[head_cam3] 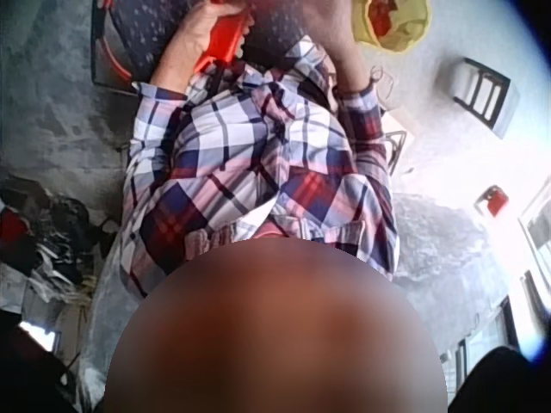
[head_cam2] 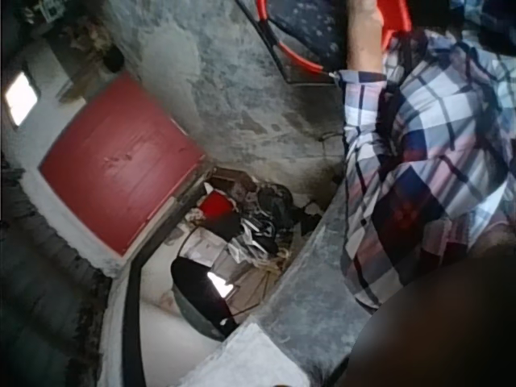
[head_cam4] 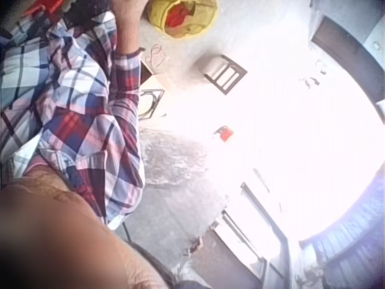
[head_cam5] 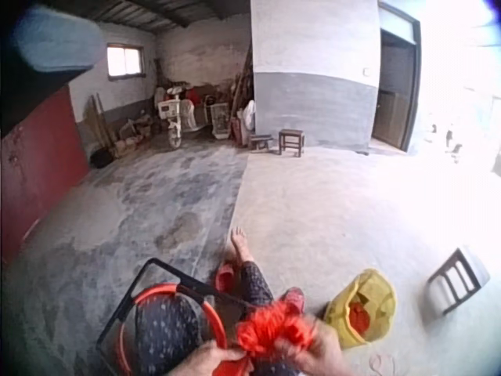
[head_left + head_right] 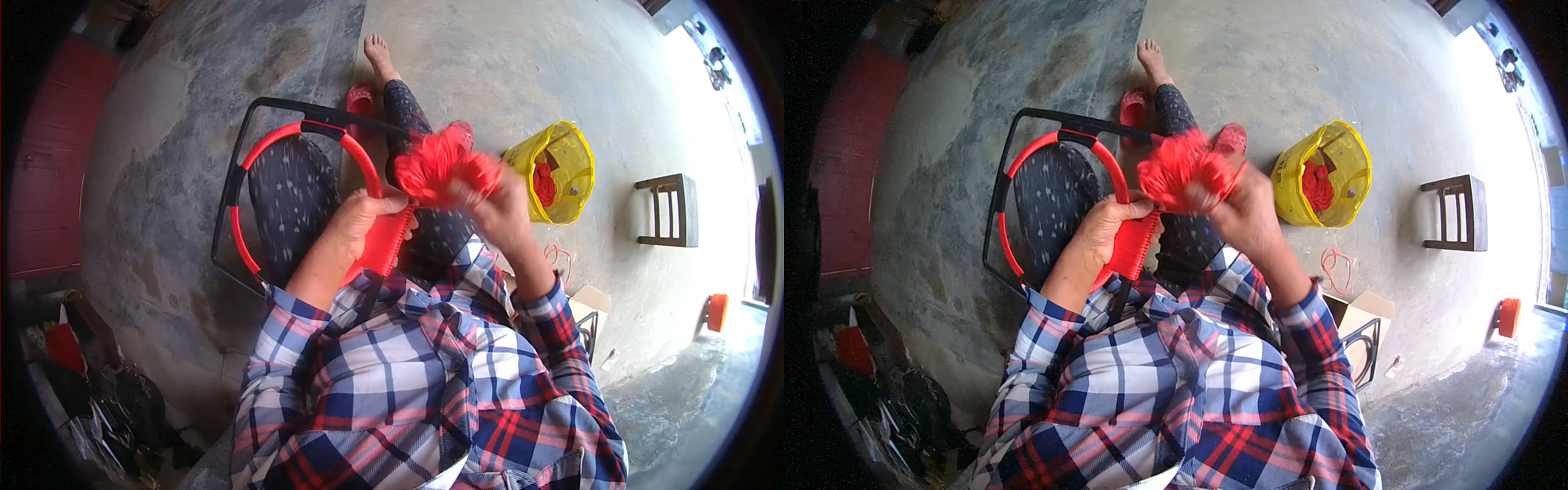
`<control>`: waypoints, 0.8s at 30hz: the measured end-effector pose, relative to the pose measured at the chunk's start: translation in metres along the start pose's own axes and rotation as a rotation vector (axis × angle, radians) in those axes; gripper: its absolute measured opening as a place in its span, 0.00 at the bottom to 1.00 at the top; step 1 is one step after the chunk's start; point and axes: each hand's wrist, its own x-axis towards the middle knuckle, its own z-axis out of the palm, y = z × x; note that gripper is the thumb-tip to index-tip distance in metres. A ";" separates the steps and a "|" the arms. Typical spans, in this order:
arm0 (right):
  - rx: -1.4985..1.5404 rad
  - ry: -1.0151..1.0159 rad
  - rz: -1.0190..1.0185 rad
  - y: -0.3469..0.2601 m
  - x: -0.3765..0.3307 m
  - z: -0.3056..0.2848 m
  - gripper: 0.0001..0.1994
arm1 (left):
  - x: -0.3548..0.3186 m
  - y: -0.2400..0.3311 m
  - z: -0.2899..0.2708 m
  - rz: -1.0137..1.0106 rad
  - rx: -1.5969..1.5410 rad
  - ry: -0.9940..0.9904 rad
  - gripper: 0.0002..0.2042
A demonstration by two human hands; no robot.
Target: Winding red twine around a circular red plastic frame to secure or decorate it.
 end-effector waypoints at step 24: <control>1.226 0.670 0.778 0.230 -0.138 -0.128 0.14 | -0.001 0.003 -0.030 0.051 -0.130 0.042 0.07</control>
